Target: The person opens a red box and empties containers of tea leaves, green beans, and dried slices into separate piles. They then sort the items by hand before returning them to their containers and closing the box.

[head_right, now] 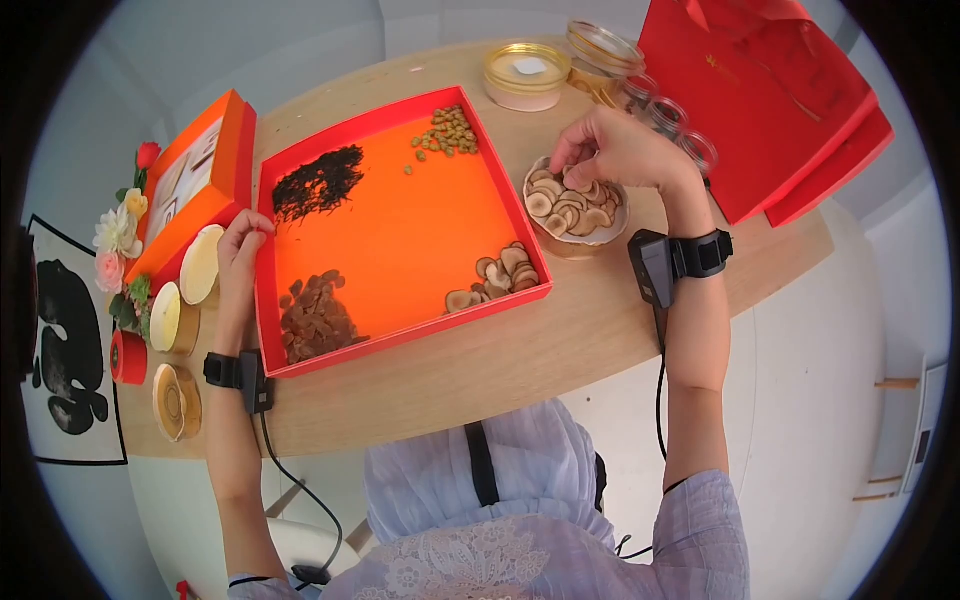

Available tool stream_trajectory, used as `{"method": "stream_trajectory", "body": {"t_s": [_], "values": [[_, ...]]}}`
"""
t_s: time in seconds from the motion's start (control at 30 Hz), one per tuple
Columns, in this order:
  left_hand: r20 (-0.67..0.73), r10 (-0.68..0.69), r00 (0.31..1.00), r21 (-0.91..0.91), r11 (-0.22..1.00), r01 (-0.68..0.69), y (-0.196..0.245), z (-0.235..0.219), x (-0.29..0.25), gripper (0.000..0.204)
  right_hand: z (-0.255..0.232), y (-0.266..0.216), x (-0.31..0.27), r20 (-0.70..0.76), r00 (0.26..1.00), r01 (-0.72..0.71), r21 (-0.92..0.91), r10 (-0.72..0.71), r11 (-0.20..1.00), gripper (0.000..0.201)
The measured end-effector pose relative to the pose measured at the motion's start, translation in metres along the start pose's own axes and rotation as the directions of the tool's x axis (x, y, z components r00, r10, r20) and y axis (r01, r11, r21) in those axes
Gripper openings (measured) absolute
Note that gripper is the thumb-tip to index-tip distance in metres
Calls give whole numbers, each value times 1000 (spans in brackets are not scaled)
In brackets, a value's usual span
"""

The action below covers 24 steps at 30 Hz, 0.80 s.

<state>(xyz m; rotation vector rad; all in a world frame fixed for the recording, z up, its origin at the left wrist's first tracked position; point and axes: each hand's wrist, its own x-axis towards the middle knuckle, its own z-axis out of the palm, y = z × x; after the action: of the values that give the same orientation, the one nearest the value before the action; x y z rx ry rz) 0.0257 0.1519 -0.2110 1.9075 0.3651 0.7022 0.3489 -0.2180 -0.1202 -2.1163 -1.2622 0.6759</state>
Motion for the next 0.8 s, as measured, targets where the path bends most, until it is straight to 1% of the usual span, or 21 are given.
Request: {"method": "stream_trajectory", "body": {"t_s": [0.07, 0.13, 0.2, 0.27, 0.3, 0.37, 0.4, 0.47, 0.5, 0.53, 0.57, 0.63, 0.67, 0.73, 0.77, 0.8], "values": [[-2, 8, 1000, 7, 1000, -8, 1, 0, 0, 10, 0, -4, -1, 10, 999, -45, -18, 45, 999, 20], [1, -13, 1000, -4, 1000, 13, 3, 1, -1, 10, 0, -2, 0, 10, 999, -47, -20, 47, 999, 20], [3, -6, 1000, 7, 1000, 6, 3, 0, -1, 10, 1, 0, 0, 10, 999, -50, -23, 50, 998, 20], [6, 0, 1000, 17, 1000, -1, 3, 1, -1, 10, 1, 1, -1, -39, 999, 36, -43, -37, 998, 19], [3, 9, 1000, 12, 1000, -9, 2, 1, -1, 10, 2, 2, -2, -38, 999, 36, -44, -38, 998, 19], [0, 19, 1000, 7, 1000, -19, 2, 1, -1, 10, 3, 2, -5, -132, 981, 123, -153, -144, 981, 20], [2, 2, 1000, 3, 1000, -2, 3, 1, -1, 9, 3, -5, -6, -132, 981, 124, -154, -145, 980, 20], [-1, -12, 1000, 0, 1000, 12, 3, 1, -1, 9, 3, -22, -6, -217, 975, 33, -101, -54, 994, 20], [-2, -10, 1000, 5, 1000, 10, 1, 0, -1, 9, 8, -31, -5, -215, 975, 39, -105, -61, 994, 20], [-3, -9, 1000, 12, 1000, 9, 0, 0, 0, 9, 17, -40, -4, -211, 959, 177, -85, -191, 981, 21], [-8, -8, 1000, 15, 1000, 9, 0, 0, 0, 9, 27, -49, -4, -209, 925, 310, -62, -317, 949, 22], [4, -6, 1000, 1, 1000, 6, -1, 0, 0, 8, 56, -65, -5, -146, 876, 450, -92, -459, 888, 24], [4, -7, 1000, 3, 1000, 7, -1, 0, 0, 8, 69, -72, -5, -145, 876, 451, -90, -460, 888, 24], [2, 13, 1000, 36, 999, -13, 1, 0, 0, 9, 92, -80, -7, 4, 871, 480, -218, -491, 850, 27], [1, 12, 1000, 37, 999, -12, 2, 0, -1, 9, 99, -79, -7, 5, 871, 481, -217, -491, 850, 27], [1, 12, 1000, 34, 999, -13, 2, 1, -1, 9, 105, -77, -7, 48, 890, 439, -360, -454, 823, 28]]}}
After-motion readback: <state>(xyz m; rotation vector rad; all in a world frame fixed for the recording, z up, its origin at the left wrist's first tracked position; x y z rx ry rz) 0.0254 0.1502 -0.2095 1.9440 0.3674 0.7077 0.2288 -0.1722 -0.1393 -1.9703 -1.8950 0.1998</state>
